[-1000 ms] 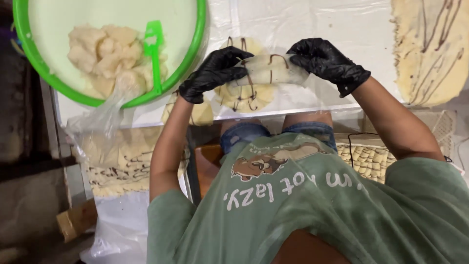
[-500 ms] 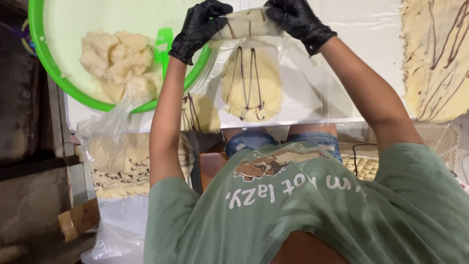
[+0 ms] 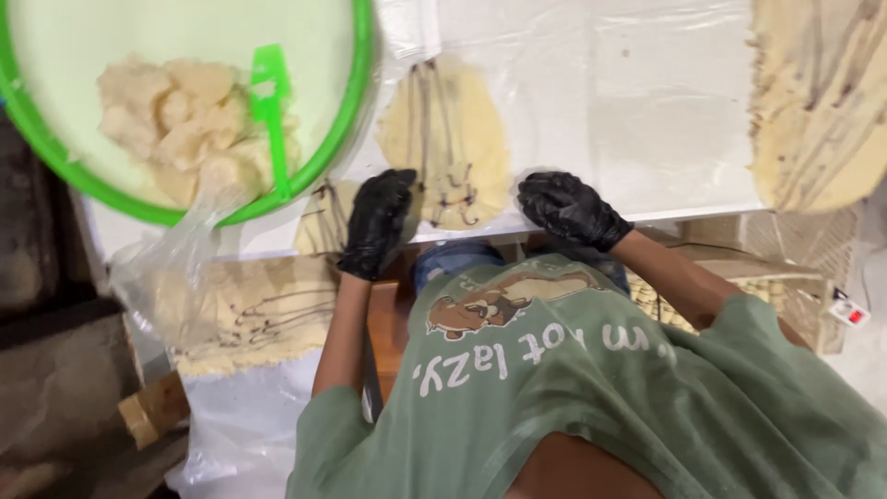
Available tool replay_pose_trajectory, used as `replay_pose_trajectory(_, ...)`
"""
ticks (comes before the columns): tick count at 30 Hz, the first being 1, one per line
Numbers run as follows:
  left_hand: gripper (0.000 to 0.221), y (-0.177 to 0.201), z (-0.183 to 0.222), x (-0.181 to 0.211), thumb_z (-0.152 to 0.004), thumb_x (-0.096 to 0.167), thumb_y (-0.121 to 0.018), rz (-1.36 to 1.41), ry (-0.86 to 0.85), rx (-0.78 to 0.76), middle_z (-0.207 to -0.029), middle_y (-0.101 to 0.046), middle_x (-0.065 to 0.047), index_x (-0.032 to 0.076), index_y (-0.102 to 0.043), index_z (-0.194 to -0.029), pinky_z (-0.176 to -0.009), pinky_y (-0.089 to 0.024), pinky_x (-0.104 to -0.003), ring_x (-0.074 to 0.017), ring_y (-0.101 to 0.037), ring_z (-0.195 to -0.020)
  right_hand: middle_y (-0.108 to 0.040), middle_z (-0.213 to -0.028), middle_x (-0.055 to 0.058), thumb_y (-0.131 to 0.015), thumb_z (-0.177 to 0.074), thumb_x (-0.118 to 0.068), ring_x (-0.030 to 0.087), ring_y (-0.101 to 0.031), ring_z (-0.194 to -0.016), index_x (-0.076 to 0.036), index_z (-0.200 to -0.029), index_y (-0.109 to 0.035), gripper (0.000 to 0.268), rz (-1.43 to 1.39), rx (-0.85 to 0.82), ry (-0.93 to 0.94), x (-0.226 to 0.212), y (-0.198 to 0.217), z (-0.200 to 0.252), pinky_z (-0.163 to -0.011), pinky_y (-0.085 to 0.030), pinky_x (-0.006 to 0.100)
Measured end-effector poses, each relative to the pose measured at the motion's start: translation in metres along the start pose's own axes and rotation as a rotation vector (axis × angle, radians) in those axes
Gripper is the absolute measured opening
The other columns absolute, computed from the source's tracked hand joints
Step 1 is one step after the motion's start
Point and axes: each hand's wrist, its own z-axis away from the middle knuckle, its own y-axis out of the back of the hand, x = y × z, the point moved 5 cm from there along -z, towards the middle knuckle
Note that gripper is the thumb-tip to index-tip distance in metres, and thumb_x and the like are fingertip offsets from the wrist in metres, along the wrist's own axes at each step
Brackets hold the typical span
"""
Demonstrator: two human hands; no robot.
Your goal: Rolling small pieces of dough with filling and placing them into a storage crate
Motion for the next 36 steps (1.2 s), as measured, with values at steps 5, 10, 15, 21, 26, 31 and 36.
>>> replay_pose_trajectory(5,0.037,-0.025,-0.112,0.065,-0.098,0.009,-0.071,-0.004,-0.378,0.134,-0.132,-0.072,-0.003,0.016,-0.071,-0.134,-0.099,-0.054,-0.036,-0.0229,-0.069,-0.115,-0.051,-0.095,0.002,-0.047,-0.107,-0.026,0.02,-0.05,-0.086,-0.014,-0.099,-0.051,0.014,-0.302,0.14,-0.354,0.09,0.127,0.018,-0.077,-0.043,0.034)
replay_pose_trajectory(10,0.034,-0.174,-0.259,0.15,-0.112,0.014,-0.057,0.244,-0.639,-0.059,-0.144,-0.065,-0.01,0.012,-0.055,-0.146,-0.105,-0.053,-0.042,-0.0313,-0.07,-0.124,-0.046,-0.114,0.013,-0.048,-0.113,-0.035,0.031,-0.044,-0.1,-0.009,-0.122,-0.048,0.027,0.278,0.166,-0.47,0.183,0.289,0.066,-0.086,-0.039,0.042)
replay_pose_trajectory(15,0.049,-0.415,-0.389,0.192,-0.11,0.021,-0.06,0.484,-0.667,-0.176,-0.156,-0.054,-0.01,0.01,-0.045,-0.154,-0.125,-0.043,-0.037,-0.0238,-0.056,-0.145,-0.071,-0.119,0.034,-0.062,-0.097,-0.019,0.055,-0.065,-0.096,0.0,-0.144,-0.065,0.051,1.238,0.053,-0.532,0.261,0.395,0.075,-0.079,-0.056,0.059)
replay_pose_trajectory(21,0.087,-0.574,-0.446,0.241,-0.092,0.051,-0.064,-0.182,-0.398,-0.064,-0.165,-0.039,-0.013,0.027,-0.023,-0.164,-0.119,-0.042,-0.058,-0.0423,-0.045,-0.148,-0.062,-0.135,0.017,-0.041,-0.111,-0.044,0.033,-0.052,-0.127,-0.01,-0.135,-0.063,0.047,0.67,0.358,-0.94,0.274,0.444,0.054,-0.107,-0.033,0.043)
replay_pose_trajectory(26,0.076,-0.59,-0.447,0.221,-0.106,0.04,-0.063,-0.04,-0.399,-0.07,-0.172,-0.03,-0.007,0.028,-0.02,-0.167,-0.135,-0.017,-0.052,-0.0306,-0.029,-0.16,-0.059,-0.119,0.014,-0.043,-0.106,-0.046,0.031,-0.05,-0.111,-0.013,-0.121,-0.06,0.041,0.596,0.306,-1.097,0.271,0.456,0.046,-0.093,-0.033,0.044)
replay_pose_trajectory(31,0.08,-0.579,-0.455,0.221,-0.101,0.032,-0.067,0.027,-0.445,-0.021,-0.155,-0.047,-0.016,0.023,-0.02,-0.166,-0.124,-0.038,-0.052,-0.0383,-0.044,-0.147,-0.057,-0.108,0.012,-0.044,-0.102,-0.048,0.029,-0.049,-0.098,-0.015,-0.111,-0.057,0.037,0.526,0.267,-1.197,0.253,0.455,0.043,-0.083,-0.033,0.045)
replay_pose_trajectory(36,0.076,-0.59,-0.465,0.212,-0.104,0.02,-0.065,0.186,-0.383,0.022,-0.174,-0.025,-0.005,0.024,-0.022,-0.167,-0.137,-0.02,-0.049,-0.0323,-0.019,-0.164,-0.055,-0.096,0.011,-0.045,-0.099,-0.05,0.028,-0.047,-0.086,-0.017,-0.101,-0.055,0.035,0.474,0.251,-1.286,0.227,0.452,0.026,-0.073,-0.033,0.046)
